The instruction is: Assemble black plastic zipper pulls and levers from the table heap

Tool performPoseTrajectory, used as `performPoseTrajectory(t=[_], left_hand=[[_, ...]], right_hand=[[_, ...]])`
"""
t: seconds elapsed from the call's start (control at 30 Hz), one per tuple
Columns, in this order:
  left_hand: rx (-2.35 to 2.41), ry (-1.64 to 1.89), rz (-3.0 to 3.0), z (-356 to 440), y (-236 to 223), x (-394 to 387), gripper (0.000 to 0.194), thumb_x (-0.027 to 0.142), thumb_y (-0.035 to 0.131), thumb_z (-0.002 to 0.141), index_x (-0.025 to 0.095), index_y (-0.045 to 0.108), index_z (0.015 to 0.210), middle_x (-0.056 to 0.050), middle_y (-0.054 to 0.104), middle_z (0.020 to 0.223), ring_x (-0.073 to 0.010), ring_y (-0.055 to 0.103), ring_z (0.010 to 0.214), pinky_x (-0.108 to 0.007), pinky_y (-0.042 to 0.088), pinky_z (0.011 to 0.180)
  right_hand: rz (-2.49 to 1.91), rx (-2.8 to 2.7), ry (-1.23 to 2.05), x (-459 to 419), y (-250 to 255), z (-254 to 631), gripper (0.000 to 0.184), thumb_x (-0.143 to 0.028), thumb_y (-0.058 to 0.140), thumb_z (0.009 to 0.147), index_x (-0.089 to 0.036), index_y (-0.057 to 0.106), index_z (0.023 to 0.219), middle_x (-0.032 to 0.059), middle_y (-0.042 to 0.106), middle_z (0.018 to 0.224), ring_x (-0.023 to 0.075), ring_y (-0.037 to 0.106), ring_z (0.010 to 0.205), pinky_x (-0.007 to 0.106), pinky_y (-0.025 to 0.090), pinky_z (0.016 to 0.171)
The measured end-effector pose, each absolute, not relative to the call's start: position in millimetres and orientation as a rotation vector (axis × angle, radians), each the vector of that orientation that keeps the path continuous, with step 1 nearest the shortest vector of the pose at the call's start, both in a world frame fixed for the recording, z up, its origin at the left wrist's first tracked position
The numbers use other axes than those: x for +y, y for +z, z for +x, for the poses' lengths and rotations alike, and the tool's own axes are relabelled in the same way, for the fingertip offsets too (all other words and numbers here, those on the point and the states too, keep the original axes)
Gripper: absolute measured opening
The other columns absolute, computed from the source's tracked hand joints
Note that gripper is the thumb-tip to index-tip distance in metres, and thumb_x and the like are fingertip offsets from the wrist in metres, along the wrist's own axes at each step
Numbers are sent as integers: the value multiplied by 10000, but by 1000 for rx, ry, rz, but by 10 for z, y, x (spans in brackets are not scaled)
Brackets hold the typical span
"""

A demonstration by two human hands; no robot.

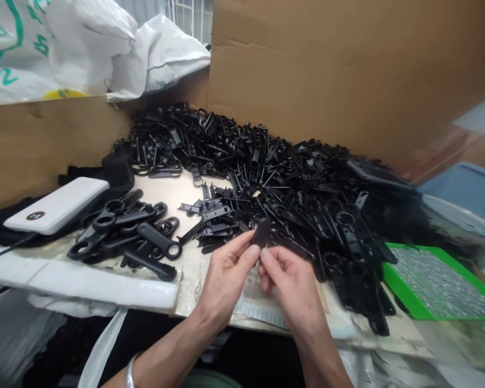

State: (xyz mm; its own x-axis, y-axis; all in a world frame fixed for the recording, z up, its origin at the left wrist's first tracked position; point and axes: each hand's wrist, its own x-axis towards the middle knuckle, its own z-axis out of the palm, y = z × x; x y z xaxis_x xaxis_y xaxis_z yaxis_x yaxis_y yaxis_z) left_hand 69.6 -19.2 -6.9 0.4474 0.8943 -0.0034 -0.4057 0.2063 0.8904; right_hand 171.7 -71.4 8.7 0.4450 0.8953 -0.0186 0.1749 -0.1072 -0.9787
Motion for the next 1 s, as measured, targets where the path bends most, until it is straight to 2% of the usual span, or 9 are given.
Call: performPoseTrajectory(t=[0.23, 0.33, 0.4, 0.47, 0.53, 0.63, 0.77, 0.9, 1.0], left_hand=[[660, 1029, 1252, 666, -57, -170, 277, 182, 641, 850, 250, 700, 1112, 5, 713, 1114, -168, 635, 1065, -238, 473, 963], [702, 1014, 1403, 645, -44, -183, 287, 212, 606, 878, 248, 678, 1154, 0, 709, 1127, -167, 647, 1033, -236, 489, 924], [717, 996, 1497, 636, -34, -213, 299, 212, 590, 886, 249, 667, 1173, -6, 701, 1148, -172, 649, 1023, -236, 499, 891], [713, 973, 1539, 630, -13, -249, 306, 208, 580, 889, 253, 662, 1180, -10, 694, 1164, -178, 654, 1007, -241, 510, 862], [718, 954, 1562, 626, 15, -277, 284, 212, 589, 881, 250, 682, 1147, -15, 705, 1135, -186, 665, 968, -251, 518, 839], [758, 931, 1609, 629, 40, -276, 239, 201, 620, 852, 230, 723, 1065, -24, 739, 999, -189, 682, 848, -260, 523, 779], [718, 845, 1447, 662, 11, -215, 241, 161, 622, 832, 210, 733, 1039, -32, 735, 952, -182, 673, 799, -263, 516, 742], [606, 855, 1047, 703, 20, -172, 236, 166, 659, 817, 196, 707, 1046, -41, 713, 1032, -177, 640, 965, -248, 479, 854], [550, 887, 801, 724, 67, -182, 239, 170, 642, 836, 164, 658, 1074, -66, 688, 1091, -173, 602, 1054, -252, 444, 923]], right_hand=[[-1993, -1373, 468, -788, 201, 1859, 342, -359, 463, 934, -199, 605, 668, 4, 585, 559, 166, 555, 531, 281, 419, 557], [-1796, -1177, 462, -794, 211, 1946, 229, -403, 538, 923, -217, 673, 923, 21, 683, 774, 182, 641, 702, 287, 493, 671], [-1521, -1014, 643, -774, 197, 1961, 339, -413, 610, 899, -243, 598, 1192, 42, 694, 1016, 192, 659, 905, 299, 522, 802], [-1226, -918, 908, -742, 163, 1924, 428, -401, 628, 902, -255, 528, 1291, 61, 673, 1126, 204, 638, 1025, 329, 522, 875], [-1011, -849, 1036, -709, 108, 1853, 311, -369, 604, 927, -242, 582, 1210, 68, 688, 1093, 214, 648, 1016, 341, 536, 856], [-915, -752, 946, -662, 3, 1759, 143, -325, 605, 930, -217, 642, 1016, 59, 716, 985, 218, 680, 923, 313, 563, 750], [-1036, -742, 910, -620, -76, 1802, 175, -358, 621, 914, -201, 634, 989, 76, 714, 966, 228, 687, 875, 268, 567, 620], [-1125, -863, 943, -652, -49, 1888, 371, -374, 615, 919, -252, 543, 1262, 80, 642, 1184, 213, 631, 1048, 322, 551, 844], [-1183, -879, 840, -719, -40, 1824, 422, -308, 708, 850, -269, 540, 1236, 43, 612, 1219, 189, 588, 1112, 307, 504, 942]])
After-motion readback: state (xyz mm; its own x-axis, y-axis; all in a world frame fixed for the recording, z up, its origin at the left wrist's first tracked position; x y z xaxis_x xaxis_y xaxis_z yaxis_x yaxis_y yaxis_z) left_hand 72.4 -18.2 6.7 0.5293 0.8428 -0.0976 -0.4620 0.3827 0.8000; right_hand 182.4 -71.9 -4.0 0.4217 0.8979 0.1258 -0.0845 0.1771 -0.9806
